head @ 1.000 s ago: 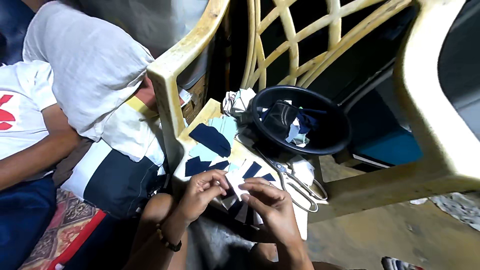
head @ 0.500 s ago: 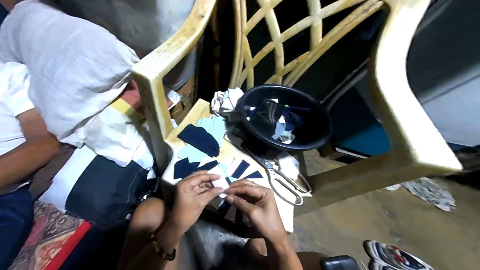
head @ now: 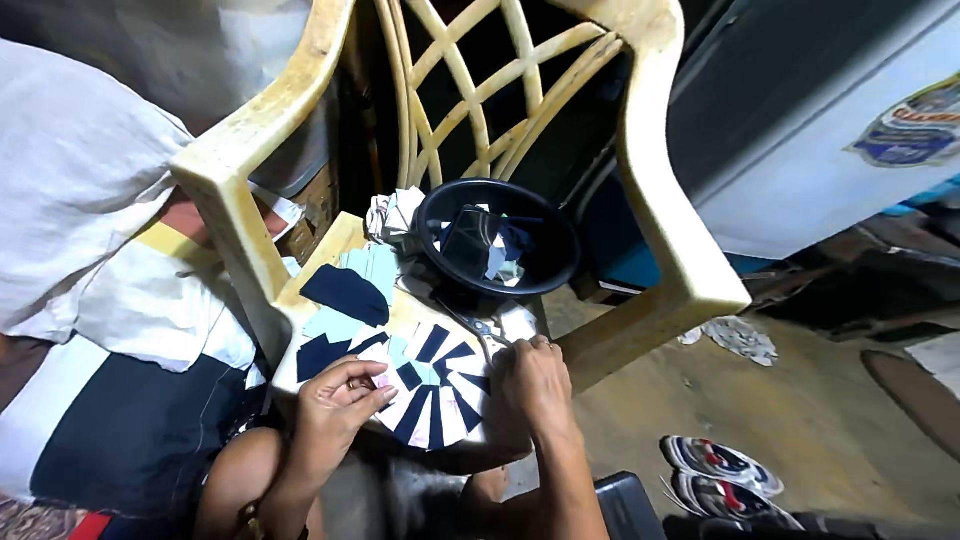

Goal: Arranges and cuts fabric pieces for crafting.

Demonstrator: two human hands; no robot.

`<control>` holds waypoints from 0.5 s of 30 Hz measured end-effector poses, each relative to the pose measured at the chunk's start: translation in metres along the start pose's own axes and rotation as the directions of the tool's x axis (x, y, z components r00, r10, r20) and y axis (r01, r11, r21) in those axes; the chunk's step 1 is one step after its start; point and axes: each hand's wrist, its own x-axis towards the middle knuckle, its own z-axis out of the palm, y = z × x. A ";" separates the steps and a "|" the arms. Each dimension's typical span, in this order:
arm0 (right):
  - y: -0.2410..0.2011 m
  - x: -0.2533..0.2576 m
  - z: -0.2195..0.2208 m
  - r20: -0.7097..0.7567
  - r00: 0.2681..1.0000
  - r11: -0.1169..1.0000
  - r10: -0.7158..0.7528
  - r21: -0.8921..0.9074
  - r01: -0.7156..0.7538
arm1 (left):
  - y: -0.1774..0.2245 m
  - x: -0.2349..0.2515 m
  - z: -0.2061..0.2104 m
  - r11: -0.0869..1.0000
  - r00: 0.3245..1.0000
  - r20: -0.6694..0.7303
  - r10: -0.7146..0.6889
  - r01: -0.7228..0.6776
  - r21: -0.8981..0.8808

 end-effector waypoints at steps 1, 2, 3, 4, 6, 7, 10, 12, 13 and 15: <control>-0.001 0.002 -0.001 0.017 1.000 1.000 0.004 -0.016 -0.004 | -0.001 0.000 -0.001 1.000 1.000 0.005 0.001 -0.001 -0.007; -0.002 0.004 -0.002 0.037 0.999 0.999 0.010 -0.038 -0.009 | -0.002 0.001 -0.002 1.000 1.000 0.007 0.000 0.000 -0.011; -0.003 0.005 -0.003 0.063 0.998 0.998 0.018 -0.060 -0.014 | -0.002 0.001 -0.003 1.000 1.000 0.007 -0.005 0.005 -0.015; -0.004 0.007 -0.005 0.090 0.996 0.997 0.024 -0.070 -0.018 | -0.001 0.001 -0.004 1.000 1.000 0.005 -0.013 0.013 -0.021; -0.005 0.009 -0.009 0.122 0.992 0.999 0.029 -0.041 -0.024 | 0.000 0.001 -0.005 0.999 1.000 -0.006 -0.028 0.028 -0.029; -0.005 0.009 -0.012 0.136 0.990 1.000 0.030 -0.013 -0.029 | 0.001 0.001 -0.006 0.999 0.999 -0.009 -0.036 0.036 -0.035; -0.004 0.009 -0.023 0.203 0.979 0.996 0.023 0.084 -0.041 | 0.002 0.001 -0.006 0.998 0.999 -0.022 -0.048 0.047 -0.050; 0.002 0.008 -0.027 0.210 0.978 0.984 -0.006 0.177 -0.032 | 0.004 0.001 -0.006 0.997 0.998 -0.030 -0.046 0.044 -0.069; 0.004 0.007 -0.027 0.195 0.980 0.973 -0.023 0.230 -0.023 | 0.005 0.002 -0.006 0.996 0.998 -0.037 -0.045 0.042 -0.080; 0.010 0.009 -0.027 0.167 0.984 0.939 -0.059 0.344 -0.002 | 0.007 0.002 -0.005 0.995 0.998 -0.047 -0.044 0.040 -0.088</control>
